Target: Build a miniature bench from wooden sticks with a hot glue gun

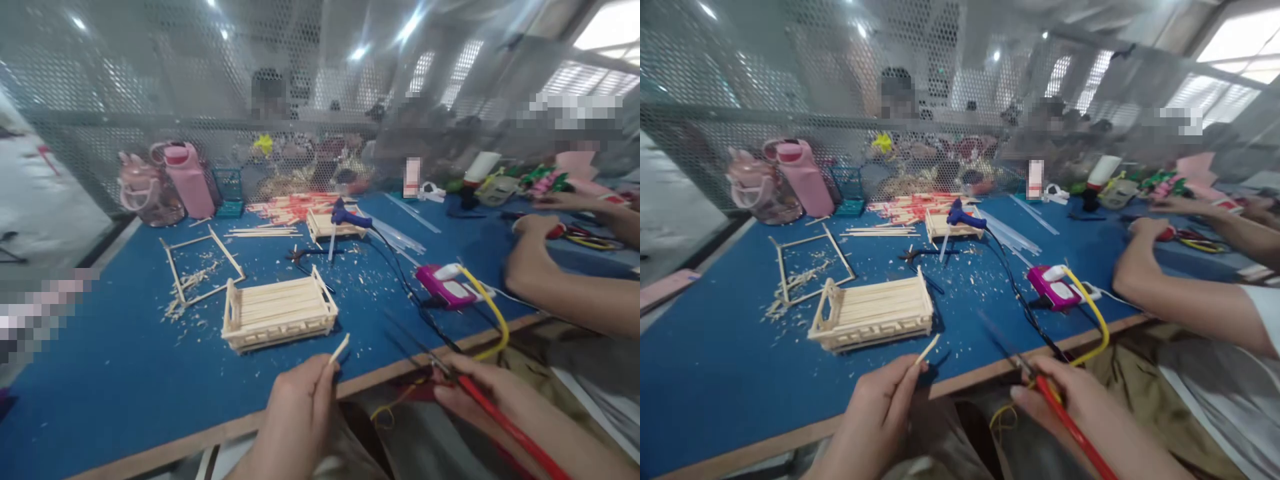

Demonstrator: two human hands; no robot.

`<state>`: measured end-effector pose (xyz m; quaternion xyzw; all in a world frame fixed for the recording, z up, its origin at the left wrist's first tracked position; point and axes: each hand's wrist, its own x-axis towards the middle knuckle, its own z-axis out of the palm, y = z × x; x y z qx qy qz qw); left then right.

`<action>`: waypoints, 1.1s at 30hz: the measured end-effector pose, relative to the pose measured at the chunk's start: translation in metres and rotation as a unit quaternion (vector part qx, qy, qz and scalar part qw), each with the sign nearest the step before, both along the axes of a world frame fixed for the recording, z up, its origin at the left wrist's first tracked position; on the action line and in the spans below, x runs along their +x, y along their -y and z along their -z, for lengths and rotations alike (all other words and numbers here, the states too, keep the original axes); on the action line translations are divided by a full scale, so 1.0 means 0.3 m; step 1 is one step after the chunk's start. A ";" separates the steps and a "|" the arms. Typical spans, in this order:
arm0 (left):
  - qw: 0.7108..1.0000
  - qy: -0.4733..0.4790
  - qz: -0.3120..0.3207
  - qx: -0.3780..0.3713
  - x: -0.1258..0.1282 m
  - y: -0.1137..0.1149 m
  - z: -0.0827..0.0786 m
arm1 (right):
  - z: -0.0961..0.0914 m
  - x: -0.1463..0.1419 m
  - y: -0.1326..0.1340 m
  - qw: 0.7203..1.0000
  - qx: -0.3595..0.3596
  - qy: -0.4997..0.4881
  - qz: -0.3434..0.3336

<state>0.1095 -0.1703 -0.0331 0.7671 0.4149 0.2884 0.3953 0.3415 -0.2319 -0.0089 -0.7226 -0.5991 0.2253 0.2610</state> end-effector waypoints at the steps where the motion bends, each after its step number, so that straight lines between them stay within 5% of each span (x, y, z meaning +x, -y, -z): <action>1: 1.000 0.010 0.007 -0.006 -0.008 0.001 -0.005 | -0.011 0.012 -0.045 0.998 -0.032 0.051 0.034; 3: 0.998 0.020 0.051 -0.028 -0.021 0.002 -0.013 | -0.032 0.018 -0.156 0.982 -0.091 0.153 0.064; 6: 0.994 0.002 0.097 -0.057 -0.041 -0.005 -0.010 | -0.060 -0.014 -0.328 0.953 -0.135 0.270 0.015; 9: 0.994 -0.020 0.096 -0.057 -0.062 -0.024 0.012 | -0.075 -0.078 -0.443 0.931 -0.078 0.355 -0.038; 12: 0.994 -0.027 0.086 -0.055 -0.077 -0.038 0.034 | -0.064 -0.149 -0.507 0.943 -0.015 0.317 -0.103; 18: 0.995 -0.015 0.071 -0.062 -0.089 -0.030 0.030 | -0.007 -0.206 -0.608 0.943 -0.039 0.269 -0.192; 27: 0.997 0.076 -0.030 -0.011 -0.075 0.004 0.051 | -0.016 -0.163 -0.569 0.971 0.049 0.176 -0.152; 30: 0.988 0.123 -0.093 0.020 -0.056 0.033 0.067 | -0.003 -0.135 -0.518 0.987 0.107 0.017 -0.122; 33: 0.975 0.181 -0.120 0.051 -0.040 0.066 0.085 | 0.020 -0.101 -0.433 0.965 0.135 -0.209 -0.078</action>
